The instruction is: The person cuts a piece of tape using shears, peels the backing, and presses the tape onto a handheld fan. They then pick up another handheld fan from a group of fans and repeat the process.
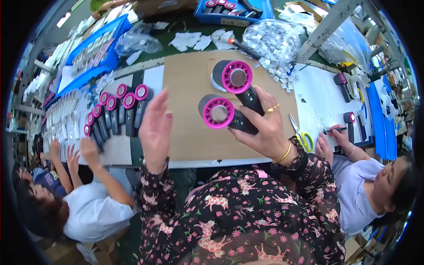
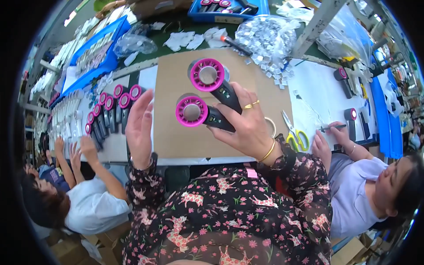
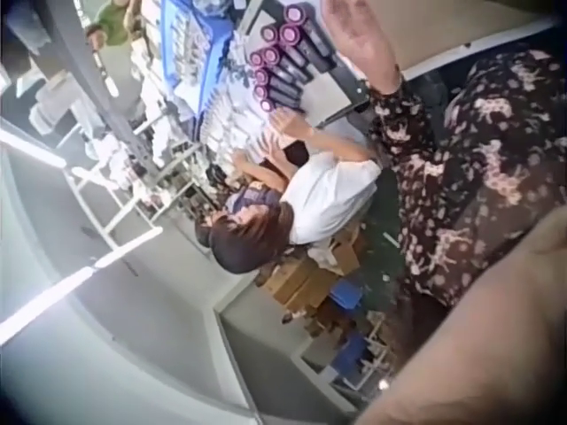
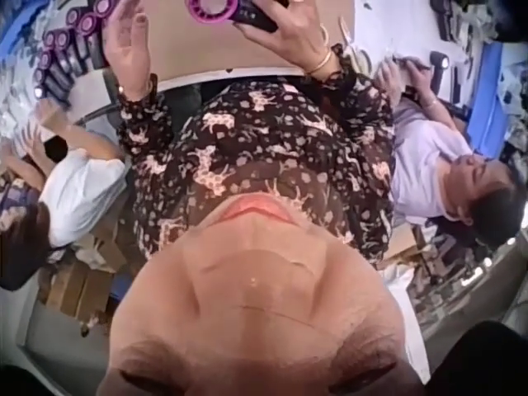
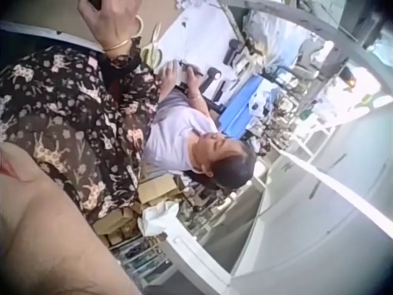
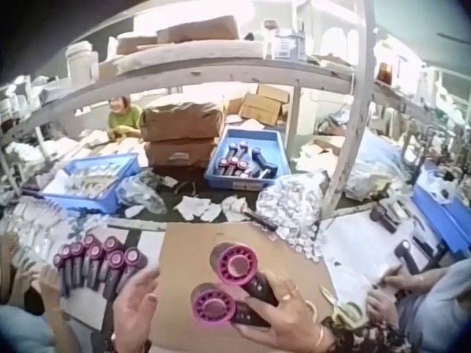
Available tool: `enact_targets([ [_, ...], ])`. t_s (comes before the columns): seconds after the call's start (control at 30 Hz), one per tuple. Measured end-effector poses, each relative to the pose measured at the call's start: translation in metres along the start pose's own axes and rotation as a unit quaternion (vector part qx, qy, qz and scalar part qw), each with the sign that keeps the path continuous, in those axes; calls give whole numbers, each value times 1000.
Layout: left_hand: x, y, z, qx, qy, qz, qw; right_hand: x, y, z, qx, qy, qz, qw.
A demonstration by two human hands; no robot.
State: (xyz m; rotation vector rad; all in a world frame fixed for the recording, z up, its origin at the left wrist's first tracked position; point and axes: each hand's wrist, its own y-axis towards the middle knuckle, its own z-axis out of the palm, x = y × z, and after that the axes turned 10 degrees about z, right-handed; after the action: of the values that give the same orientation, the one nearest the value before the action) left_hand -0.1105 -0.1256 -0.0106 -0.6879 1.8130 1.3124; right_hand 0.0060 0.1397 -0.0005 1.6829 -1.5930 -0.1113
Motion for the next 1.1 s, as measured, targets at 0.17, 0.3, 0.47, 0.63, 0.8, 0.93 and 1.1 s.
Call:
enact_targets([
  [0.17, -21, 8, 24, 77, -224, -14, 972, 12, -32, 26, 34, 123, 12, 992],
  [0.3, -28, 7, 26, 127, -305, -96, 939, 7, -51, 47, 95, 247, 22, 964],
  [0.47, -37, 2, 20, 163, -275, -104, 942, 6, -59, 61, 122, 304, -12, 945],
  [0.63, -42, 3, 17, 186, -256, -115, 942, 3, -60, 70, 131, 305, -31, 943],
  [0.8, -39, 3, 14, 213, -227, -122, 942, 1, -56, 68, 133, 240, -69, 959],
  [0.93, -41, -2, 8, 217, -248, -128, 935, 5, -52, 63, 116, 174, -88, 974],
  [1.1, -35, -11, -2, 220, -278, -132, 926, 6, -49, 64, 115, 129, -108, 979],
])
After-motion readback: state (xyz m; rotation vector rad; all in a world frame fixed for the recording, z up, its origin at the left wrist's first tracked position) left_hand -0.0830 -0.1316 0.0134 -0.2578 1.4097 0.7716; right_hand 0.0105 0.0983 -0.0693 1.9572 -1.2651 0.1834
